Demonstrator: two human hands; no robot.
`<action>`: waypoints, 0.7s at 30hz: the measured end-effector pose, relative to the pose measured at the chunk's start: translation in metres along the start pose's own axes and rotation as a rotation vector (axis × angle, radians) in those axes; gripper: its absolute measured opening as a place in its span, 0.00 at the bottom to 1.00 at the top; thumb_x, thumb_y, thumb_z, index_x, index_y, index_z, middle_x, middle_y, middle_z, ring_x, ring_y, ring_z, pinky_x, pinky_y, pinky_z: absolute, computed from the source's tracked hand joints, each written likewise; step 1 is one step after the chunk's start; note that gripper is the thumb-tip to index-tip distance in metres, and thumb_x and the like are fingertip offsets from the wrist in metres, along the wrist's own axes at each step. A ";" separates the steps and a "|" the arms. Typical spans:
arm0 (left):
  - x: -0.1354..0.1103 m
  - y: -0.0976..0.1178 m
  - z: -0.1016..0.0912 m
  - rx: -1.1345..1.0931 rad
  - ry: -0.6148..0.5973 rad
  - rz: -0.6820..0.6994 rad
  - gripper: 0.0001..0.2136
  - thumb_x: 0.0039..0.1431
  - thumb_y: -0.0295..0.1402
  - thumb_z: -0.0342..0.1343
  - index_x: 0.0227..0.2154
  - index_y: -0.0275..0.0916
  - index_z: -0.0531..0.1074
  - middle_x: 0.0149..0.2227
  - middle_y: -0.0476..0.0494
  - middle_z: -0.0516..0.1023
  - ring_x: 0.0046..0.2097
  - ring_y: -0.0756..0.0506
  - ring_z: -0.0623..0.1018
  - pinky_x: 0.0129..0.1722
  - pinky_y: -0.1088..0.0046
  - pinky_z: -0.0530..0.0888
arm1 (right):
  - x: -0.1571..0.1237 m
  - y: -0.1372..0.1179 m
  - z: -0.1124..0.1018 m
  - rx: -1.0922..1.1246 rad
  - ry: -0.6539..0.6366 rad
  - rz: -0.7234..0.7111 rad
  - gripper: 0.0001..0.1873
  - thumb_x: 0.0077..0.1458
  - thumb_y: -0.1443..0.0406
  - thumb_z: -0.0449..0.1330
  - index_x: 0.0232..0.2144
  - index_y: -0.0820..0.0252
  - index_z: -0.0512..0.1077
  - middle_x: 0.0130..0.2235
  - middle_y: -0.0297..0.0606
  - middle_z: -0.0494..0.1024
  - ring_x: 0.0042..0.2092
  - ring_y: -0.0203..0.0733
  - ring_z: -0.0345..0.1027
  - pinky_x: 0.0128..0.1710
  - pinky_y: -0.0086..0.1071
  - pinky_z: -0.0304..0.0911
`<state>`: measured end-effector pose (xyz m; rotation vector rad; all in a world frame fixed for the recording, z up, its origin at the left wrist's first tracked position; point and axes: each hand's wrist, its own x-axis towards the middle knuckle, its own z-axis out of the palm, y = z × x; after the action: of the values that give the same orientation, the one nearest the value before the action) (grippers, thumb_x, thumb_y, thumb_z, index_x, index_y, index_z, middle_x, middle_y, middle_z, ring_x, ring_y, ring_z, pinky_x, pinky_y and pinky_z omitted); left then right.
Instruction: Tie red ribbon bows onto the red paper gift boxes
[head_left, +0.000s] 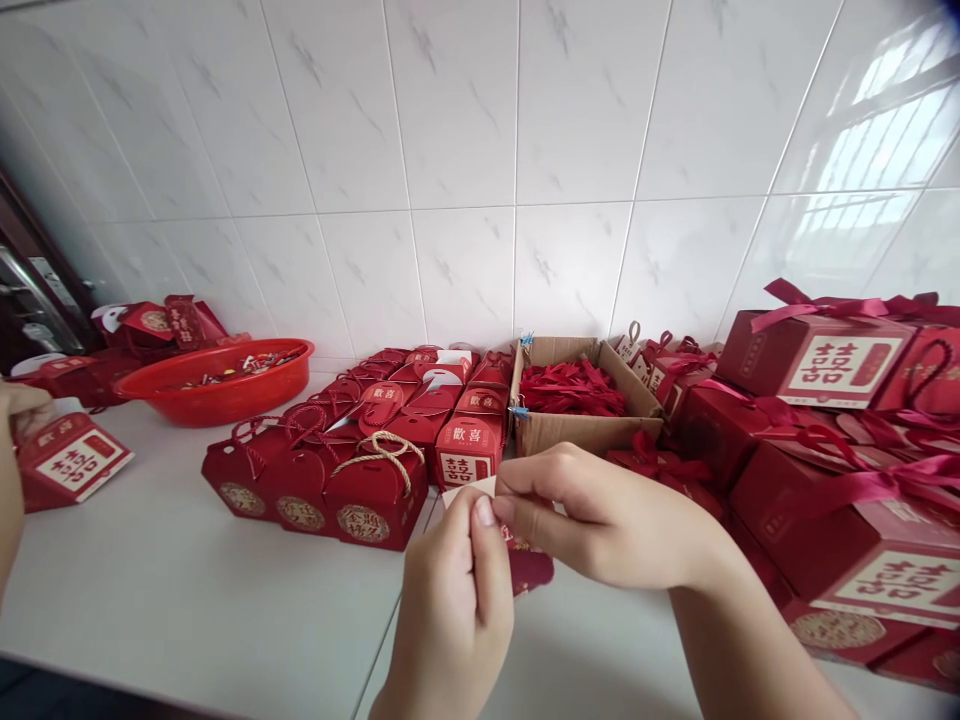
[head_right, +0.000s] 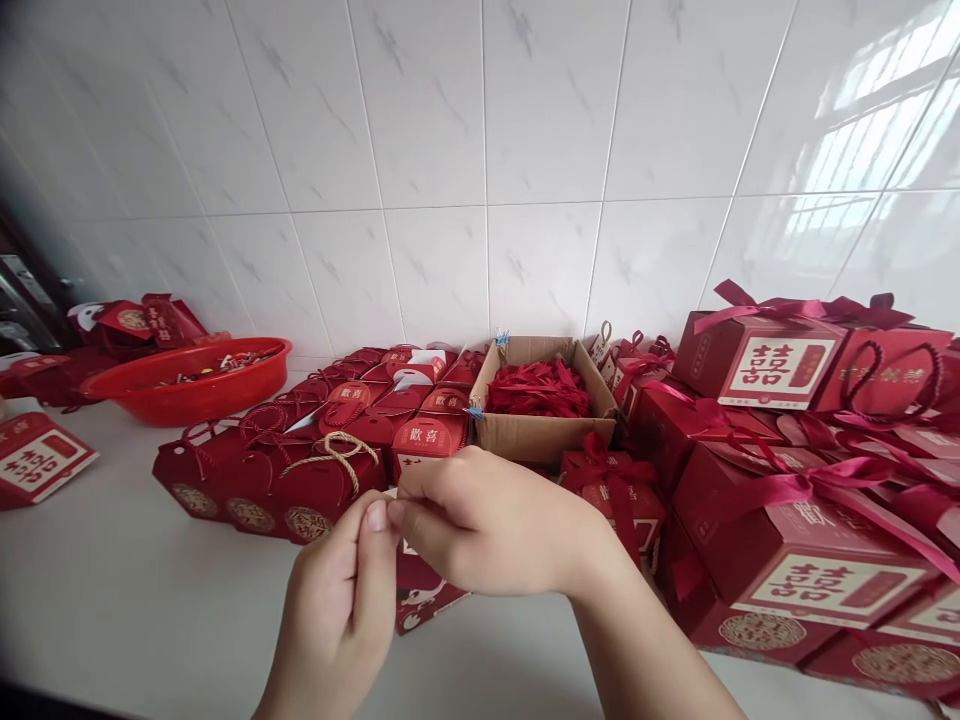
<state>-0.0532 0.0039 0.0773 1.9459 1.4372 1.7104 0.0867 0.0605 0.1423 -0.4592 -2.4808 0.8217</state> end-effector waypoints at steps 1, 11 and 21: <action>-0.001 0.000 0.001 -0.010 -0.005 0.005 0.10 0.61 0.23 0.45 0.26 0.41 0.64 0.24 0.48 0.72 0.24 0.50 0.70 0.25 0.79 0.66 | 0.000 -0.001 0.000 -0.008 0.007 0.006 0.11 0.60 0.70 0.53 0.25 0.60 0.65 0.24 0.32 0.71 0.24 0.32 0.60 0.22 0.26 0.57; -0.003 0.001 0.008 -0.076 0.052 0.015 0.11 0.66 0.27 0.41 0.27 0.41 0.61 0.26 0.49 0.68 0.28 0.50 0.70 0.29 0.77 0.67 | -0.002 -0.001 0.001 0.090 0.018 -0.008 0.09 0.57 0.72 0.53 0.25 0.60 0.62 0.23 0.29 0.66 0.25 0.30 0.56 0.23 0.25 0.53; -0.009 -0.006 0.009 -0.264 -0.044 -0.014 0.12 0.70 0.34 0.37 0.32 0.42 0.62 0.29 0.50 0.66 0.30 0.51 0.70 0.32 0.75 0.67 | -0.004 -0.001 0.001 0.109 0.018 -0.055 0.11 0.51 0.75 0.54 0.24 0.59 0.56 0.22 0.26 0.61 0.24 0.28 0.52 0.23 0.24 0.52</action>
<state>-0.0478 0.0042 0.0649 1.8160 1.1413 1.7388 0.0895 0.0573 0.1413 -0.3574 -2.4065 0.9216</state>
